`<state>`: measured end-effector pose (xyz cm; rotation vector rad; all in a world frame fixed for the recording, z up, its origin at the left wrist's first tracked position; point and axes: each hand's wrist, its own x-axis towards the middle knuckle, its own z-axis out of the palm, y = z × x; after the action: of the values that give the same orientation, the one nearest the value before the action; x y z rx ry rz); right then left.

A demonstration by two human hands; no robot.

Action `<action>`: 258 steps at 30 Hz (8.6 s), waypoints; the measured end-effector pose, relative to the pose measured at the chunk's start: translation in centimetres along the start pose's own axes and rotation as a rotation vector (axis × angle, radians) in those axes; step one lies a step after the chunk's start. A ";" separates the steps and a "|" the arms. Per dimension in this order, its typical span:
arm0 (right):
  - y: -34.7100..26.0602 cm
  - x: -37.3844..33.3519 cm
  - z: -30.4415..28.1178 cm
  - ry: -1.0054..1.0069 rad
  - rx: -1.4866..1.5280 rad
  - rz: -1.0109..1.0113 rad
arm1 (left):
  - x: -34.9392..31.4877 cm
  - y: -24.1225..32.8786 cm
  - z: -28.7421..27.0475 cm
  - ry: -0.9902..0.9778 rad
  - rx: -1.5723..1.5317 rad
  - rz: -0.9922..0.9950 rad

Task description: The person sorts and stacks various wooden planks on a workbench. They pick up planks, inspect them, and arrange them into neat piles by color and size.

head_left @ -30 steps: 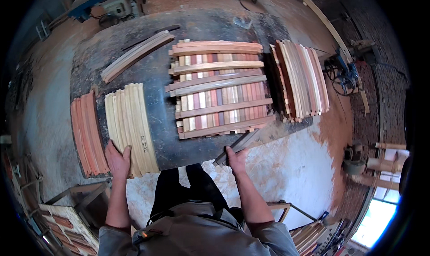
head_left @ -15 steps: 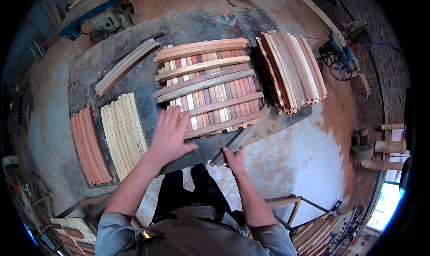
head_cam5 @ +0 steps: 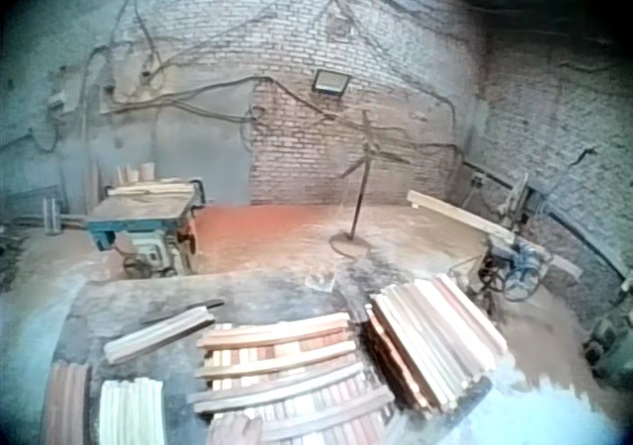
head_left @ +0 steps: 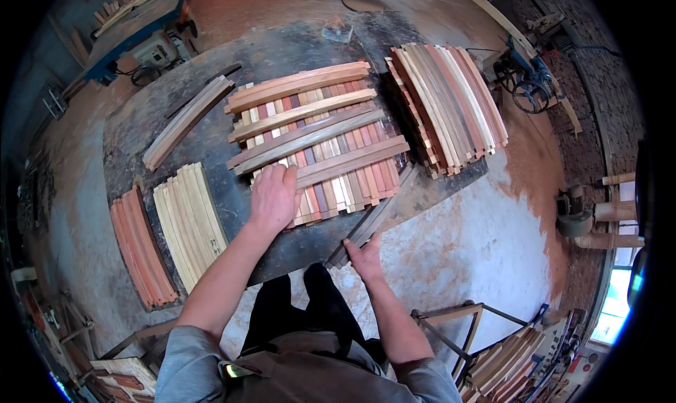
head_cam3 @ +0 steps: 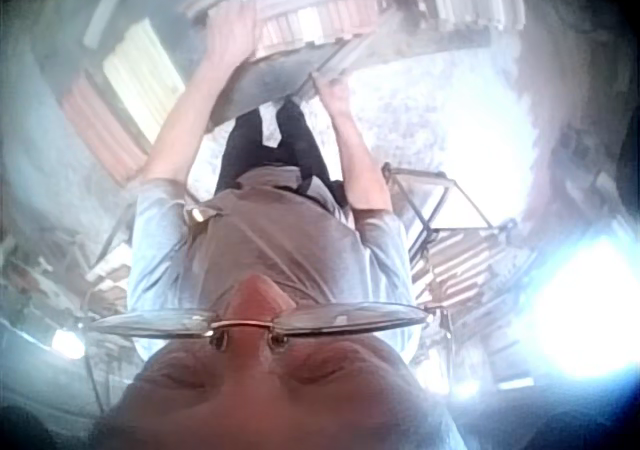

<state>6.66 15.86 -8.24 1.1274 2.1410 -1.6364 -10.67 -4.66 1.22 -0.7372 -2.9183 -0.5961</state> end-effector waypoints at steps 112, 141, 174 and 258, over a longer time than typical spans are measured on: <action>-5.3 -6.9 19.1 -0.803 -0.043 -0.075 | -33.7 5.9 1.3 -0.141 -0.353 -0.757; -9.4 -6.6 22.2 -0.523 -0.530 -0.552 | -25.5 -19.4 -3.4 0.013 -0.180 -1.100; -1.7 8.0 -3.6 0.167 -0.399 -0.322 | -19.6 1.0 -3.1 0.145 -0.405 -0.479; -5.0 -2.5 0.3 -0.561 1.442 0.128 | -7.2 -8.5 -6.2 0.380 -1.348 -0.887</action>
<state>4.87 14.08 -3.28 0.7527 0.3287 -2.9378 -8.46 -17.19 2.79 0.7186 -1.9748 -2.4289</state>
